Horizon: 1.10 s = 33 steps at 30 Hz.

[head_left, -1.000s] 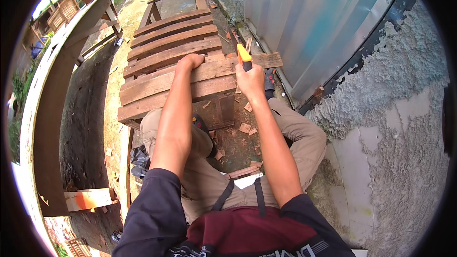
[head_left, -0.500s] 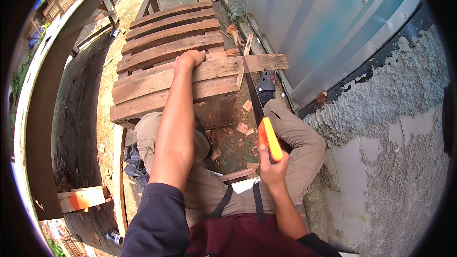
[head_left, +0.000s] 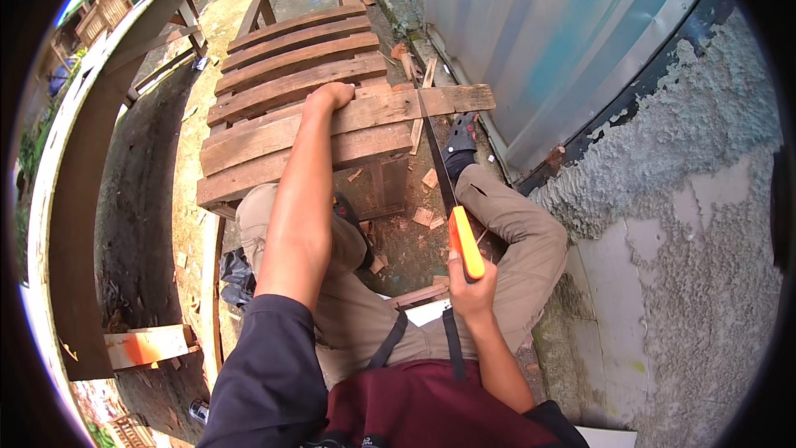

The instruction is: The person uses a hand saw to cut a wooden plank that is part of a pallet structure. The person holds the plank steady with one hand and saws with the other, generating sawdust.

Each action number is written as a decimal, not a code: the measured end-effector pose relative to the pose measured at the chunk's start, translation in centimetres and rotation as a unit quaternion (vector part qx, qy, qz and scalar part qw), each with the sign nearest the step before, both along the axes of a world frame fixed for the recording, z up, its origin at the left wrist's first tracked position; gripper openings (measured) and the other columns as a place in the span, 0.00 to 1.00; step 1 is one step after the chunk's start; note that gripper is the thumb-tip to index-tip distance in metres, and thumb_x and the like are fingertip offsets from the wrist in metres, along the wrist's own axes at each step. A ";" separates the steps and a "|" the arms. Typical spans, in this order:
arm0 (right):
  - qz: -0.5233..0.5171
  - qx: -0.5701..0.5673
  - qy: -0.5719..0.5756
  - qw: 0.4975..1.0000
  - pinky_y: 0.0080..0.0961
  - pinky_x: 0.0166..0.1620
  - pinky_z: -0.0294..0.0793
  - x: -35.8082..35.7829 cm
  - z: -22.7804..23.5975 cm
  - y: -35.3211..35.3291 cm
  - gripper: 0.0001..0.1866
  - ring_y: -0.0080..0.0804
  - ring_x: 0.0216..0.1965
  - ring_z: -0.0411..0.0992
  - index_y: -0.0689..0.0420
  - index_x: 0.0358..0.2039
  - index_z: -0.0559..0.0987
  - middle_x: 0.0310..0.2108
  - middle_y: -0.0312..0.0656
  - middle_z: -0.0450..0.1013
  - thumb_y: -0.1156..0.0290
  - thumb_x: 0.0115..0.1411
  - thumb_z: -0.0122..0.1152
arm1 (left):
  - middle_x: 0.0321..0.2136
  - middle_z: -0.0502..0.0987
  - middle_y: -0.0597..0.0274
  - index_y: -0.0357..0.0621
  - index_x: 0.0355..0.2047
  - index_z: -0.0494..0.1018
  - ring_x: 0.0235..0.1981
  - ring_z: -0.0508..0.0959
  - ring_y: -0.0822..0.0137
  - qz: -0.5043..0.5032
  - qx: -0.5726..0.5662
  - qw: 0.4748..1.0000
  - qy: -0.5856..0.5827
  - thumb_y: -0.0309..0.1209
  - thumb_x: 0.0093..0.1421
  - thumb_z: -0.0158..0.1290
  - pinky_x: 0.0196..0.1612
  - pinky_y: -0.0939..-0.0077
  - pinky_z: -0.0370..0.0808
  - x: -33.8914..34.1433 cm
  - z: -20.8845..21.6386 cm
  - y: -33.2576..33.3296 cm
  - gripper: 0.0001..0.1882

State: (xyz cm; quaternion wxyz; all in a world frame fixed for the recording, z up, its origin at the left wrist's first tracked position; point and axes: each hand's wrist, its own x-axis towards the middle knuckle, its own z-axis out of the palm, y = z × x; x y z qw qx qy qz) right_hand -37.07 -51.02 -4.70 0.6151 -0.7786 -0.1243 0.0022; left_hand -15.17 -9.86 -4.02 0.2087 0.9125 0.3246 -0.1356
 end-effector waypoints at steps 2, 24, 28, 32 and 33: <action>-0.003 0.006 0.028 1.000 0.26 0.27 0.70 -3.0 -0.6 -2.2 0.07 0.20 0.22 0.71 0.67 0.33 0.82 0.17 0.40 0.71 0.76 0.62 0.60 | 0.71 0.61 0.54 0.51 0.68 0.66 0.73 0.57 0.50 0.014 -0.020 1.000 0.002 0.55 0.70 0.36 0.74 0.53 0.49 -0.5 0.9 -0.2 0.34; -0.001 -0.027 -0.002 1.000 0.29 0.25 0.70 -5.1 -2.3 -3.1 0.08 0.27 0.18 0.73 0.67 0.30 0.80 0.15 0.43 0.69 0.74 0.61 0.61 | 0.70 0.62 0.56 0.53 0.67 0.67 0.72 0.60 0.50 0.027 -0.013 1.000 0.002 0.54 0.67 0.39 0.73 0.55 0.54 -0.5 -0.4 0.0 0.33; -0.013 0.003 -0.052 0.999 0.29 0.26 0.69 0.8 -1.0 1.1 0.09 0.23 0.19 0.72 0.67 0.27 0.80 0.14 0.42 0.70 0.74 0.62 0.60 | 0.71 0.61 0.57 0.56 0.68 0.67 0.73 0.59 0.51 0.031 0.004 1.000 -0.002 0.56 0.68 0.38 0.73 0.54 0.53 0.8 -1.2 1.1 0.33; -0.020 0.012 -0.079 0.997 0.36 0.28 0.70 16.4 0.7 11.1 0.16 0.35 0.20 0.75 0.68 0.26 0.78 0.17 0.50 0.74 0.66 0.62 0.62 | 0.71 0.62 0.57 0.55 0.67 0.67 0.73 0.58 0.50 0.025 0.000 1.000 -0.002 0.58 0.69 0.36 0.73 0.51 0.52 1.9 -1.9 1.9 0.34; -0.022 0.011 -0.084 0.996 0.36 0.29 0.70 16.6 0.5 11.6 0.15 0.37 0.21 0.75 0.68 0.26 0.78 0.18 0.51 0.75 0.66 0.62 0.62 | 0.70 0.62 0.56 0.54 0.67 0.67 0.73 0.58 0.50 0.012 0.008 1.000 -0.002 0.58 0.69 0.36 0.73 0.51 0.52 1.7 -1.4 1.5 0.34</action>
